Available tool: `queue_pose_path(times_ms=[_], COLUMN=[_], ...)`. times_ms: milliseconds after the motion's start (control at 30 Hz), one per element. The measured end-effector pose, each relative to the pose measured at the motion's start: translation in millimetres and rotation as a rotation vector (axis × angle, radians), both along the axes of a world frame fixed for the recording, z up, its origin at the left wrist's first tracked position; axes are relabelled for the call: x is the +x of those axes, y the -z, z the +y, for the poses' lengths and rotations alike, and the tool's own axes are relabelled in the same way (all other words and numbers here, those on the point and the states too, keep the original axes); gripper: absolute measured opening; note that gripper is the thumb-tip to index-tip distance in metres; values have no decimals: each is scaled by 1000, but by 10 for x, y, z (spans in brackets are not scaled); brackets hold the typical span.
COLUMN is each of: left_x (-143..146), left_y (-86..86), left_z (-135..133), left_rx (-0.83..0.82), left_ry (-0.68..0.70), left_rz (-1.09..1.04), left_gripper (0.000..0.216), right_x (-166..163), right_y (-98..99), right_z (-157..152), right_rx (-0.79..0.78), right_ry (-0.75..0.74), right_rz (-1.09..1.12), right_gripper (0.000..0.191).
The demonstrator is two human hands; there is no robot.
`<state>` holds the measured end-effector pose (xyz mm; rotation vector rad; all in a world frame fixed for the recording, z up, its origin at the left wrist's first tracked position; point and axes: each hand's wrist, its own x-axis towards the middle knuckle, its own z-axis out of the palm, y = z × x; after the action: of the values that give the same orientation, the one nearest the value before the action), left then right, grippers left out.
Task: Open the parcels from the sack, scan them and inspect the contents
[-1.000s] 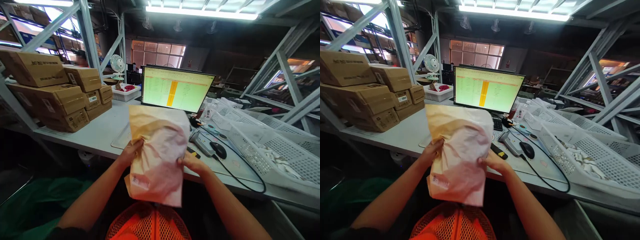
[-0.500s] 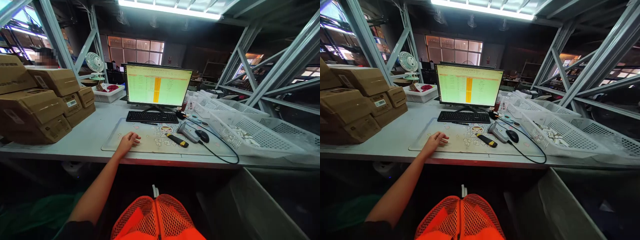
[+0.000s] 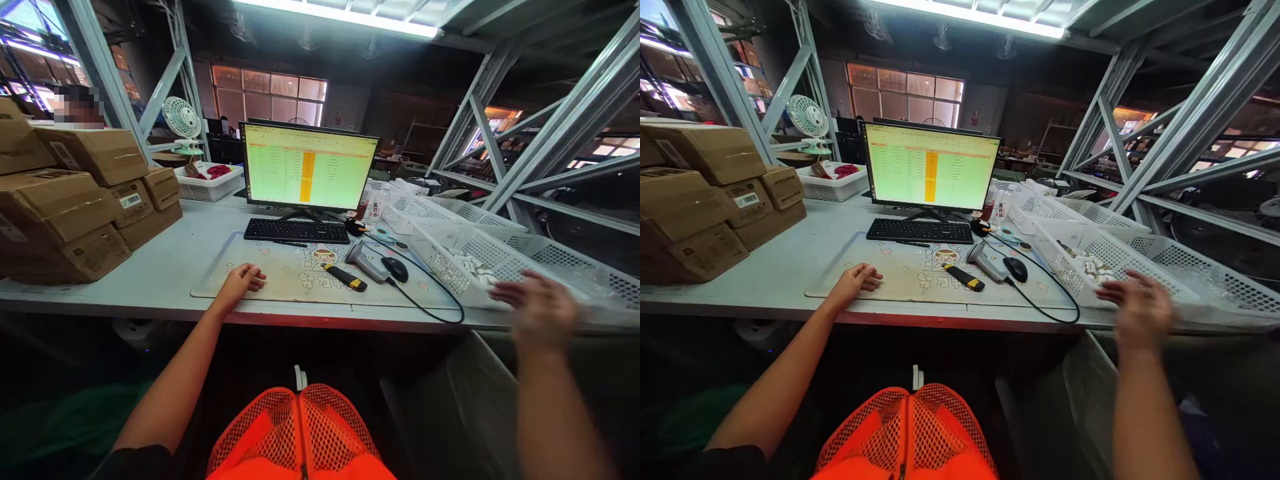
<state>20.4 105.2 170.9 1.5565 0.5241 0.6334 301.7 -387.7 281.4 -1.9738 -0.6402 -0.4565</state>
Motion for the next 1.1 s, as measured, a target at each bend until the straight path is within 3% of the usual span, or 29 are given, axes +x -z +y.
queue_pose_path(times_ms=[67,167,267,433,600,733,833,933,1000,1100], left_x=[-4,-20,-42,-27,109,355,630,898,986,887], left_y=[10,10,7,5,-165,-395,-599,-947,-1282,-1797], left_z=[5,-4,-32,-64,81,512,925,1100,963,472], left_rx=[9,4,0,29,66,152,145,146,228,389], left_ry=[-9,-21,-25,-6,85,45,-89,-197,-85,345], left_rz=[4,8,0,-2,71,71,39,-61,-188,-338], left_gripper=[65,67,68,59,51,48,47,47,45,36], right_x=[307,749,1060,1424,1560,1490,1438,1430,1445,1487], right_y=[131,337,512,836,1016,985,958,969,992,1030], right_z=[407,1038,1418,1440,1327,1323,1341,1351,1343,1305], right_rx=[-19,-189,-310,-455,-511,-536,-529,-489,-464,-465], right_ry=[86,12,-63,-141,-160,-90,-65,-57,-50,-17], right_rz=[18,51,74,34,-85,-86,-57,-43,-41,-53], right_gripper=[52,53,57,74,57,51,49,46,44,43])
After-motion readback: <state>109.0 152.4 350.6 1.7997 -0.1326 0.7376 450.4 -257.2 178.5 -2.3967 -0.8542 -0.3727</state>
